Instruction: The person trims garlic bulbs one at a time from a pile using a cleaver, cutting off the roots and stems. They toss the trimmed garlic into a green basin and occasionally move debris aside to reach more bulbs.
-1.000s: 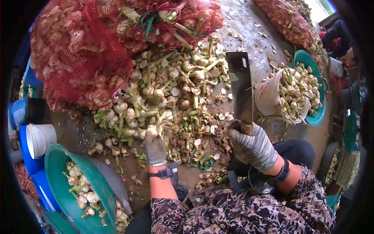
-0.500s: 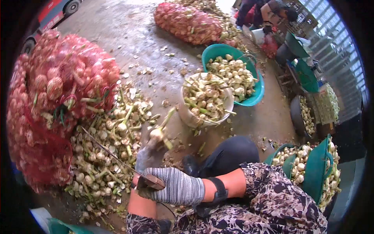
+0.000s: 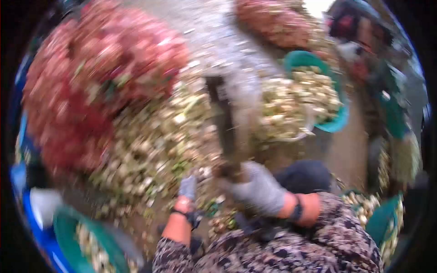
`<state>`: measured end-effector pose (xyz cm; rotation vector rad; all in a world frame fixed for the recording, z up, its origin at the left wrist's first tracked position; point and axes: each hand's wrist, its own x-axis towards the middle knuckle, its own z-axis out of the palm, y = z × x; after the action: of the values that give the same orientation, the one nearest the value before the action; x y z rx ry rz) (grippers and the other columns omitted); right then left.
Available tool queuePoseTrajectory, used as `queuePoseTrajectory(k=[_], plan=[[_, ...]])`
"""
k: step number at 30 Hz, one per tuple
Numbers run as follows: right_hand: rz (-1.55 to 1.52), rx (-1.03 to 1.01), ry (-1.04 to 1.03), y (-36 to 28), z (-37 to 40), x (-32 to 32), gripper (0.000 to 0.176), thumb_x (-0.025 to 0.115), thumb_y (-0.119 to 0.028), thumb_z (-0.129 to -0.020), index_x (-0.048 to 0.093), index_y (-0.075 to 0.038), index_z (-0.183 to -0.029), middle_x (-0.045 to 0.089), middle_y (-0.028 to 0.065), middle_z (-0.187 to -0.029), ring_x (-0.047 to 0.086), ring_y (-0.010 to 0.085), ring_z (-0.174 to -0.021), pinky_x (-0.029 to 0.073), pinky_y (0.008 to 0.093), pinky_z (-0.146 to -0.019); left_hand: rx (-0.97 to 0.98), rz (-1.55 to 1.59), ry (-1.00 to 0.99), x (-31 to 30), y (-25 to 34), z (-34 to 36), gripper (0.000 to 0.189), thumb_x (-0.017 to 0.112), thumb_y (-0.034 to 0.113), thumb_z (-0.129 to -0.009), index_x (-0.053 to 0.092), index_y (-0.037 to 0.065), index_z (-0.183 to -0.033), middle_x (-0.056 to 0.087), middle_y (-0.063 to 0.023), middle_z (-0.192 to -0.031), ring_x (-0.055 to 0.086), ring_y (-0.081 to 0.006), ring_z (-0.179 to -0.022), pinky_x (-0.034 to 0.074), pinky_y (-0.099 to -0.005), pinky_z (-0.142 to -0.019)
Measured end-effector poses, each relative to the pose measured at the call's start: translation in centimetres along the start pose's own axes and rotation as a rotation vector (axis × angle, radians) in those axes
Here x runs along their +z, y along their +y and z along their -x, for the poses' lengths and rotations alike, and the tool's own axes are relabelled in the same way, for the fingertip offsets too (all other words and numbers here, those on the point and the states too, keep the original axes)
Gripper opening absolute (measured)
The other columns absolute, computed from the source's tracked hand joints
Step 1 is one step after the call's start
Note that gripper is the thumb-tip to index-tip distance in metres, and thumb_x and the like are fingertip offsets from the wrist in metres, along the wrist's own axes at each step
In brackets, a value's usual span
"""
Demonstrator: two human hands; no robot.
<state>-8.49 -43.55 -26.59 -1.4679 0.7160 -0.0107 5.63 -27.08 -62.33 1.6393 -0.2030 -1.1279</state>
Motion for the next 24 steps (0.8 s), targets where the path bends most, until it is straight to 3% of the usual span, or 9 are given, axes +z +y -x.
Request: queuePoseTrajectory(k=[1,2,5,9,11,16,17,20,24], plan=[[-0.088,0.090,-0.011,-0.8,0.1,0.2,0.031,0.069,-0.024,-0.088,0.064,-0.003,-0.109,0.069,0.0065,-0.086,0.063,0.0156,-0.079,0.051,0.0316,-0.074,-0.122,0.403,0.252,0.2,6.7,5.7,0.027,0.056,0.021,-0.095,0.056,0.010,-0.120,0.065,-0.0062,-0.094,0.064,-0.0188,-0.081,0.054,-0.0341,-0.068],[-0.107,0.180,-0.027,-0.6,0.0,0.5,0.030,0.069,-0.024,-0.088,0.063,-0.003,-0.108,0.065,0.0039,-0.079,0.060,0.0144,-0.071,0.049,0.0305,-0.066,-0.063,0.559,0.401,-2.1,4.9,6.5,0.026,0.057,0.019,-0.095,0.057,0.009,-0.118,0.065,-0.0058,-0.092,0.064,-0.0178,-0.079,0.053,-0.0335,-0.066],[-0.304,0.195,0.003,0.2,-1.0,1.8,0.029,0.069,-0.026,-0.088,0.058,-0.005,-0.105,0.052,-0.0014,-0.060,0.047,0.0101,-0.047,0.037,0.0265,-0.043,0.168,0.808,0.710,-13.6,-11.7,1.9,0.023,0.059,0.014,-0.092,0.060,0.007,-0.114,0.065,-0.0062,-0.091,0.063,-0.0193,-0.076,0.053,-0.0332,-0.066],[-0.297,0.156,0.037,0.8,-1.9,3.8,0.034,0.070,-0.030,-0.087,0.055,-0.005,-0.105,0.047,-0.0020,-0.057,0.041,0.0089,-0.041,0.030,0.0257,-0.038,0.486,0.335,1.252,-23.4,-10.9,3.4,0.016,0.064,-0.001,-0.082,0.060,0.007,-0.095,0.055,0.0005,-0.081,0.047,-0.0147,-0.071,0.043,-0.0275,-0.066],[-0.335,0.169,-0.074,0.7,-2.5,4.6,0.031,0.070,-0.028,-0.088,0.056,-0.006,-0.103,0.048,-0.0025,-0.061,0.043,0.0084,-0.044,0.032,0.0252,-0.040,0.332,0.369,1.371,-21.2,-0.7,6.9,0.031,0.060,0.001,-0.086,0.056,-0.002,-0.117,0.062,-0.0141,-0.117,0.058,-0.0246,-0.107,0.045,-0.0364,-0.095],[-0.188,0.163,-0.013,1.4,-4.1,6.7,0.026,0.069,-0.026,-0.088,0.059,-0.006,-0.100,0.051,-0.0038,-0.067,0.046,0.0066,-0.052,0.036,0.0236,-0.045,0.200,-0.518,1.242,-25.3,6.9,7.6,0.063,0.071,0.020,-0.081,0.045,-0.002,-0.134,0.059,-0.0253,-0.122,0.059,-0.0355,-0.111,0.045,-0.0392,-0.097],[-0.165,0.175,-0.019,1.3,-4.3,6.9,0.024,0.068,-0.025,-0.088,0.060,-0.006,-0.100,0.052,-0.0042,-0.068,0.047,0.0061,-0.054,0.038,0.0230,-0.047,0.200,-0.513,1.239,-25.6,7.7,6.9,0.063,0.071,0.020,-0.081,0.045,-0.002,-0.134,0.059,-0.0253,-0.122,0.059,-0.0355,-0.111,0.045,-0.0392,-0.097],[-0.143,0.218,-0.021,0.6,-4.7,8.1,0.026,0.069,-0.026,-0.088,0.060,-0.006,-0.102,0.053,-0.0045,-0.069,0.048,0.0055,-0.057,0.038,0.0222,-0.049,-0.289,-0.831,1.075,-26.5,8.6,5.0,0.087,0.064,0.031,-0.084,0.015,0.006,-0.151,0.061,-0.0284,-0.115,0.061,-0.0406,-0.106,0.048,-0.0435,-0.092],[0.029,0.081,-0.014,1.9,-5.8,9.1,0.023,0.070,-0.027,-0.088,0.062,-0.007,-0.095,0.055,-0.0032,-0.070,0.049,0.0058,-0.061,0.041,0.0248,-0.054,-0.442,-0.814,1.009,-25.0,9.2,5.1,0.095,0.067,0.031,-0.085,0.004,0.011,-0.153,0.064,-0.0240,-0.111,0.064,-0.0368,-0.098,0.051,-0.0418,-0.084]])
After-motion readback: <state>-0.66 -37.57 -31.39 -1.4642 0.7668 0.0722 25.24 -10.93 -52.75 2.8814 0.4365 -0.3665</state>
